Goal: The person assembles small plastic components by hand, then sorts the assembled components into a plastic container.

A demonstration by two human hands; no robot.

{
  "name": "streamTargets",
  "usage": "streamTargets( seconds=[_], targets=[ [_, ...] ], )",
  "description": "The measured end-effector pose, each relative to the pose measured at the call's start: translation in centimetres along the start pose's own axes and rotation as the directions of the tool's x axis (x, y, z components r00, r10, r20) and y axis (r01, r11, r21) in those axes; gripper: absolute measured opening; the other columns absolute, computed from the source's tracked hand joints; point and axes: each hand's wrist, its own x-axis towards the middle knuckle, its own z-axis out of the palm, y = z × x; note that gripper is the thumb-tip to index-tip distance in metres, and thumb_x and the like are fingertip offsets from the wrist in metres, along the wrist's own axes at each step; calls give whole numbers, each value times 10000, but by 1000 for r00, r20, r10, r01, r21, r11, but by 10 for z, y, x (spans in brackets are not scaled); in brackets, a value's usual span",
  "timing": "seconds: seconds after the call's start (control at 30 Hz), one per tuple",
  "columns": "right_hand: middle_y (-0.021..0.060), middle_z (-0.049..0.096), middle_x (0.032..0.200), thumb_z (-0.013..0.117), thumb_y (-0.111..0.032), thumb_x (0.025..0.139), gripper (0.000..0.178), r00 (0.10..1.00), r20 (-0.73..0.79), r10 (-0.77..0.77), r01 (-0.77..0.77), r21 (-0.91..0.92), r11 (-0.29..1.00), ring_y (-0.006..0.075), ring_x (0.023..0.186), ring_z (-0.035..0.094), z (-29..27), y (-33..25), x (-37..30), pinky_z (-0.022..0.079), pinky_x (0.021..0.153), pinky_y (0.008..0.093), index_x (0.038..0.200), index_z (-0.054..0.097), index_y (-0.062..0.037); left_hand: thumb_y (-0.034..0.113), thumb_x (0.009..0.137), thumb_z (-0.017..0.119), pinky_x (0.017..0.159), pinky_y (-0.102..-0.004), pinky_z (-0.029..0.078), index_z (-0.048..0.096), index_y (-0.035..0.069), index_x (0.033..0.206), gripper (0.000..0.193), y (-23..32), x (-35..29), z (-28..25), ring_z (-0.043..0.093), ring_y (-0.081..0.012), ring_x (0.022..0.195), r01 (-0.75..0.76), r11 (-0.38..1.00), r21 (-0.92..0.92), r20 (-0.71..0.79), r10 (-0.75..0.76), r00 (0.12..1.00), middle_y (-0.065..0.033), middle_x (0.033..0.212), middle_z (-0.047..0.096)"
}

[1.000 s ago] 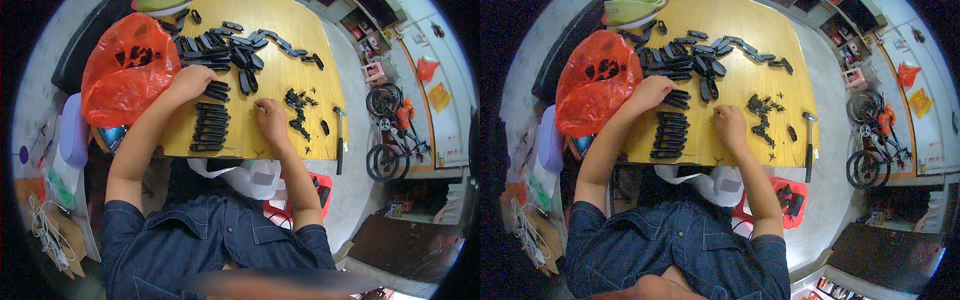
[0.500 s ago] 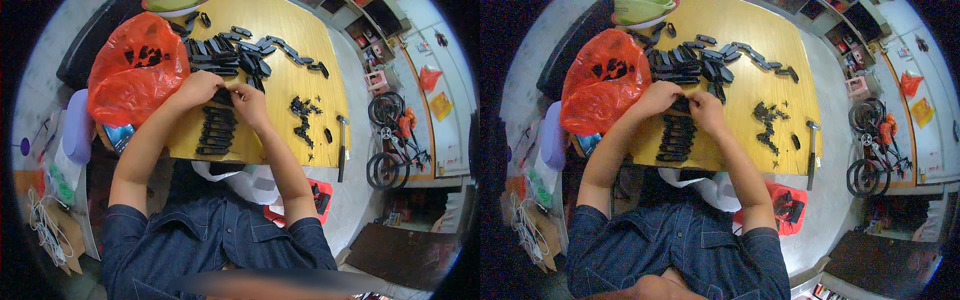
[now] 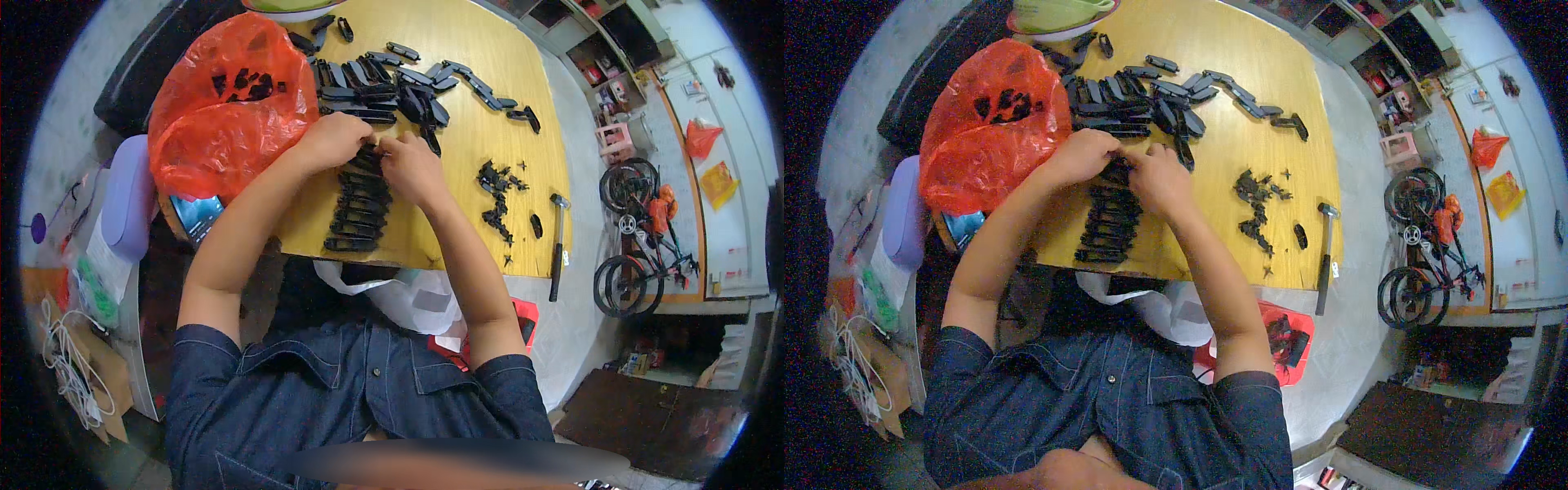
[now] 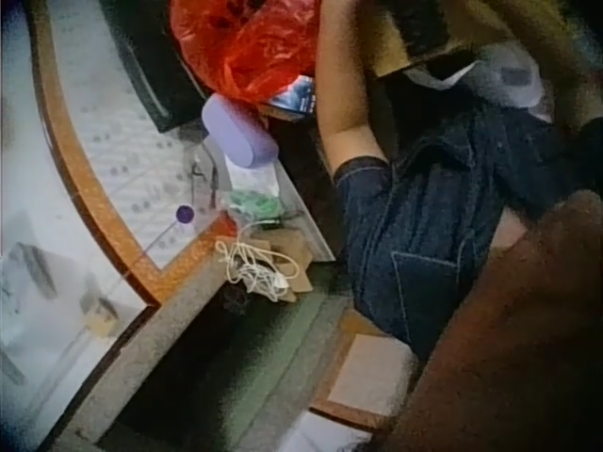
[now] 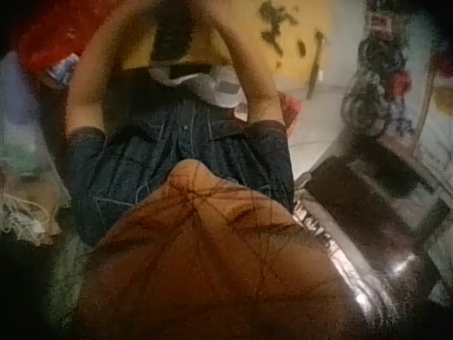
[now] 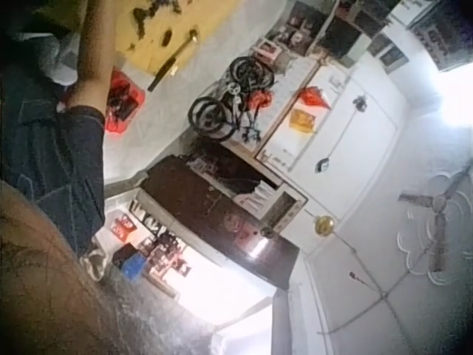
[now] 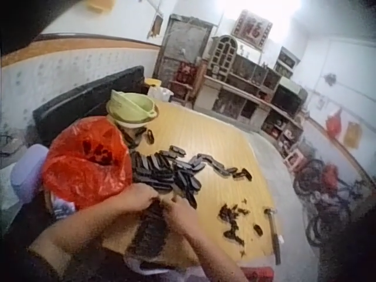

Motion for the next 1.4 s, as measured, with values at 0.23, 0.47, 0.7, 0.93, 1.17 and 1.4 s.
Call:
streamTargets(
  seconds=[0.23,0.47,0.7,0.93,1.17,1.4],
  targets=[
    [128,566,1030,496,-144,846,239,984,-149,102,-20,470,883,286,972,543,14,30,-20,445,826,344,1060,593,-96,138,784,509,759,-406,465,651,85,930,211,6,-11,-5,583,-326,865,29,996,-84,116,-19,993,-150,900,626],
    [138,381,1349,344,-327,959,488,936,-91,340,-51,921,385,218,1261,338,27,-4,-49,244,1043,314,1326,337,-5,321,963,285,1055,-327,227,337,-50,1307,509,45,-69,21,340,-249,1265,-80,534,-841,-340,-409,847,-178,1342,380],
    [156,275,1417,285,-391,966,575,933,-100,345,48,986,157,225,1315,259,51,-21,-36,173,1076,313,1382,221,2,439,959,155,1093,-319,114,215,-65,1358,646,73,-65,30,192,-248,1338,-55,451,-891,-317,-532,785,-189,1422,237],
    [204,342,1368,373,-359,945,567,736,180,653,-553,716,426,274,1291,302,6,-50,-16,211,1065,319,1340,293,39,426,903,376,1063,-344,180,290,-22,1327,623,74,-79,22,265,-259,1291,-53,495,-867,-350,-532,771,-189,1372,299],
    [253,246,1393,498,-504,825,735,973,-188,-136,138,-1,990,392,1315,188,13,-52,-56,163,1059,497,1354,304,-31,175,726,640,797,-382,456,536,85,1115,412,46,-100,-16,559,-309,898,459,874,156,-226,-421,878,-138,1040,578],
    [202,182,1439,488,-545,807,777,995,-67,-76,82,93,992,377,1340,114,17,-40,-48,121,1062,523,1390,242,-94,91,803,566,817,-349,449,527,15,1127,335,64,-123,-52,567,-252,917,249,852,-461,-513,-485,708,-137,947,561]
  ],
)
